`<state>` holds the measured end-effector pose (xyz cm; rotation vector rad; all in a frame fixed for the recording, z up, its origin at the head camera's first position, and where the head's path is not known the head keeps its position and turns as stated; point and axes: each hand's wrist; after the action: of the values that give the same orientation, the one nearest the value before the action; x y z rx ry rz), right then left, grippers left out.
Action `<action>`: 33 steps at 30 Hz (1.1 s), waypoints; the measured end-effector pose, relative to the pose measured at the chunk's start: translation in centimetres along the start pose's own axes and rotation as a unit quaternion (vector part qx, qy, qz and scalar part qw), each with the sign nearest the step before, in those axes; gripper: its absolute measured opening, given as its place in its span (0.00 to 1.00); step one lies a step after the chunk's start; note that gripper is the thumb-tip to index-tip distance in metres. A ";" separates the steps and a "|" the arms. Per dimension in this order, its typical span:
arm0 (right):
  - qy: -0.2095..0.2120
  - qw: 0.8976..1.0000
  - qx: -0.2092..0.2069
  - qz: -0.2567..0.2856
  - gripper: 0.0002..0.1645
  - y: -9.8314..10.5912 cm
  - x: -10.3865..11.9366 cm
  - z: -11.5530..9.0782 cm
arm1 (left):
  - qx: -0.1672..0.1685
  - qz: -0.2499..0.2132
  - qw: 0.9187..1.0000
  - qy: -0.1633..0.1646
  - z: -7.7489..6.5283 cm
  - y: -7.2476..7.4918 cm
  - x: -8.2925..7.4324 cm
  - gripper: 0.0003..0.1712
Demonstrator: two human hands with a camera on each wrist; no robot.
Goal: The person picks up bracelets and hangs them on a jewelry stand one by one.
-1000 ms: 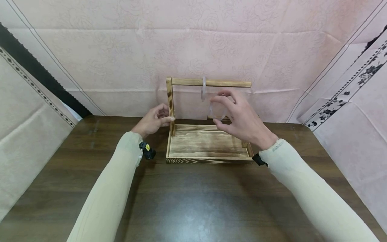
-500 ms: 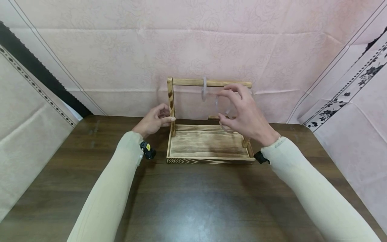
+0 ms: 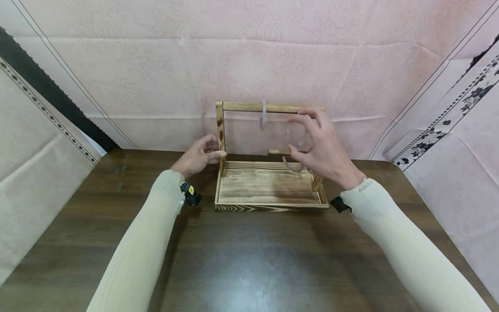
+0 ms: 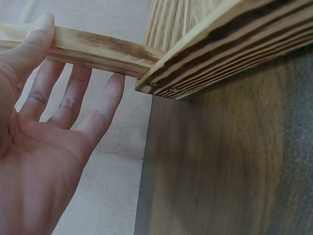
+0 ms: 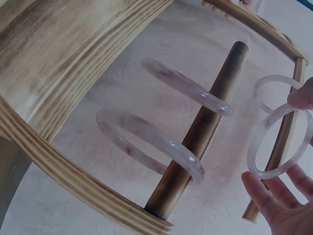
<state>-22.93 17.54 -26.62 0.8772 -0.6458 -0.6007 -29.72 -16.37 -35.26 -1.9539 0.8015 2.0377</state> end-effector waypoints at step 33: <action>-0.048 0.998 -0.032 0.018 0.37 0.8 -1.1 -0.8 | 0.001 0.005 1.000 0.001 0.0 0.1 0.0 0.12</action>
<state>-22.90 19.08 -26.56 0.7787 -0.7230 -0.6312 -29.76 -16.43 -35.25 -1.9565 0.8142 2.0399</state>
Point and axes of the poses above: each hand's wrist, its own z-axis towards the middle knuckle, its own y-axis out of the back of the hand, x = y × z, and after that the axes turned 10 degrees about x, right-handed
